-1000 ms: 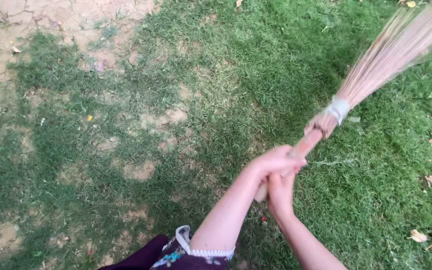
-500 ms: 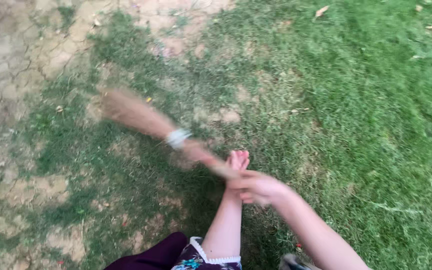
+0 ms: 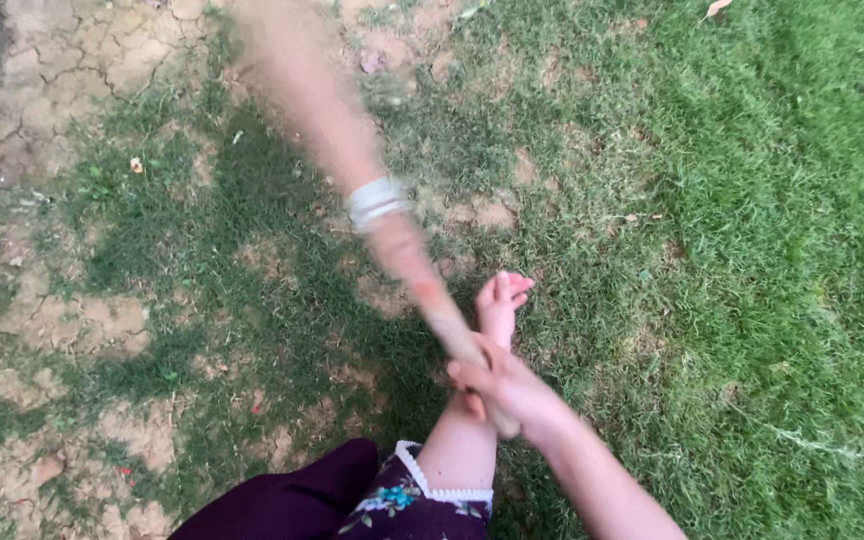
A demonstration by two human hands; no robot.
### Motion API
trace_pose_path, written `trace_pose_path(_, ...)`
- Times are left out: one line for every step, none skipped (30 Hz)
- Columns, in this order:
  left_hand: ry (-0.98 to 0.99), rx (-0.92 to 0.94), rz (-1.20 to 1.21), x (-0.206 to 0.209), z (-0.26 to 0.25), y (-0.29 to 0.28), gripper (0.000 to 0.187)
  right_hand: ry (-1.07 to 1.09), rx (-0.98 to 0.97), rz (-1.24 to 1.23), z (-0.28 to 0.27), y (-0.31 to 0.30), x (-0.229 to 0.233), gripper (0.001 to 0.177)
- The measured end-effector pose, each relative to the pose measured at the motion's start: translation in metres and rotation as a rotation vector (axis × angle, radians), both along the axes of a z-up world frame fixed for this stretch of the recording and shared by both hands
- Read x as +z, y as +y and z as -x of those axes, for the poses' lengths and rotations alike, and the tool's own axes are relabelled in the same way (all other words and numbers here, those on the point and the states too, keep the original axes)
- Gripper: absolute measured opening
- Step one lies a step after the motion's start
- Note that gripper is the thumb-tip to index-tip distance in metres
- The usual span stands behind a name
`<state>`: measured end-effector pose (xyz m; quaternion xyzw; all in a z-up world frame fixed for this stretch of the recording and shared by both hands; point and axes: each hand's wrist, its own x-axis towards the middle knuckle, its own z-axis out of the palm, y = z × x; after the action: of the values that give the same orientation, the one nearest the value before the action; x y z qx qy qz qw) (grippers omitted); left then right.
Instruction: The person sweeps leaves and debris across a yard and lawn using a broom, occasionally picking up small pieces of vegetation by hand.
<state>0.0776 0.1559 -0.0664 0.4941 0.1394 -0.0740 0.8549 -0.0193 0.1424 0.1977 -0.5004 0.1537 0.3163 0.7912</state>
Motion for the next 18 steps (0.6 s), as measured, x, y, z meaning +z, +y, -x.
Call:
trace_pose_path(0.012, 0.003, -0.037, -0.007, -0.002, 0.004, 0.043, 0.093, 0.090, -0.166, -0.006, 0.000, -0.007, 0.048)
trace_pose_path(0.013, 0.006, -0.037, -0.012, -0.003, 0.010, 0.043, 0.093, 0.093, -0.166, -0.005, -0.004, -0.013, 0.048)
trace_pose_path(0.072, 0.023, 0.062, -0.016, -0.001, 0.017, 0.041, 0.166, 0.087, -0.061, -0.003, -0.014, -0.020, 0.045)
trace_pose_path(0.129, 0.042, 0.161, -0.018, 0.000, 0.026, 0.041, 0.235, 0.083, 0.045, -0.002, -0.026, -0.028, 0.042)
trace_pose_path(0.125, 0.047, 0.161, -0.017, 0.003, 0.033, 0.041, 0.195, -0.002, -0.121, 0.002, -0.048, -0.033, 0.037)
trace_pose_path(0.169, 0.071, 0.140, -0.014, 0.006, 0.035, 0.041, 0.153, -0.085, -0.280, 0.004, -0.080, -0.036, 0.033)
trace_pose_path(0.212, 0.095, 0.120, -0.009, 0.008, 0.037, 0.041, 0.178, -0.227, -0.223, 0.008, -0.110, -0.035, 0.033)
trace_pose_path(0.214, 0.107, 0.124, -0.003, 0.009, 0.040, 0.041, 0.213, -0.365, -0.166, 0.016, -0.133, -0.035, 0.033)
trace_pose_path(0.172, 0.095, 0.183, 0.008, 0.006, 0.039, 0.044, 0.126, -0.543, -0.132, 0.016, -0.148, -0.035, 0.031)
trace_pose_path(0.133, 0.070, 0.239, 0.021, 0.009, 0.037, 0.047, 0.036, -0.732, -0.098, 0.017, -0.156, -0.034, 0.031)
trace_pose_path(0.139, 0.068, 0.241, 0.038, 0.020, 0.034, 0.047, 0.040, -0.734, -0.093, 0.026, -0.151, -0.035, 0.031)
trace_pose_path(0.127, -0.007, 0.311, 0.064, 0.022, 0.026, 0.051, -0.128, -0.744, 0.102, 0.031, -0.138, -0.033, 0.029)
trace_pose_path(0.116, -0.084, 0.379, 0.092, 0.025, 0.017, 0.055, -0.294, -0.749, 0.300, 0.035, -0.124, -0.028, 0.028)
trace_pose_path(0.155, -0.205, 0.424, 0.120, 0.033, 0.012, 0.058, -0.295, -0.755, 0.302, 0.038, -0.113, -0.021, 0.028)
trace_pose_path(0.193, -0.327, 0.468, 0.147, 0.038, 0.011, 0.061, -0.264, -0.730, 0.395, 0.039, -0.104, -0.012, 0.036)
trace_pose_path(0.188, -0.331, 0.466, 0.172, 0.041, 0.011, 0.061, -0.238, -0.703, 0.484, 0.039, -0.098, -0.004, 0.045)
trace_pose_path(0.069, -0.624, 0.492, 0.193, 0.045, 0.010, 0.062, -0.363, -0.578, 0.464, 0.039, -0.094, 0.003, 0.038)
trace_pose_path(-0.036, -0.915, 0.509, 0.206, 0.053, 0.011, 0.066, -0.477, -0.449, 0.442, 0.042, -0.090, 0.005, 0.033)
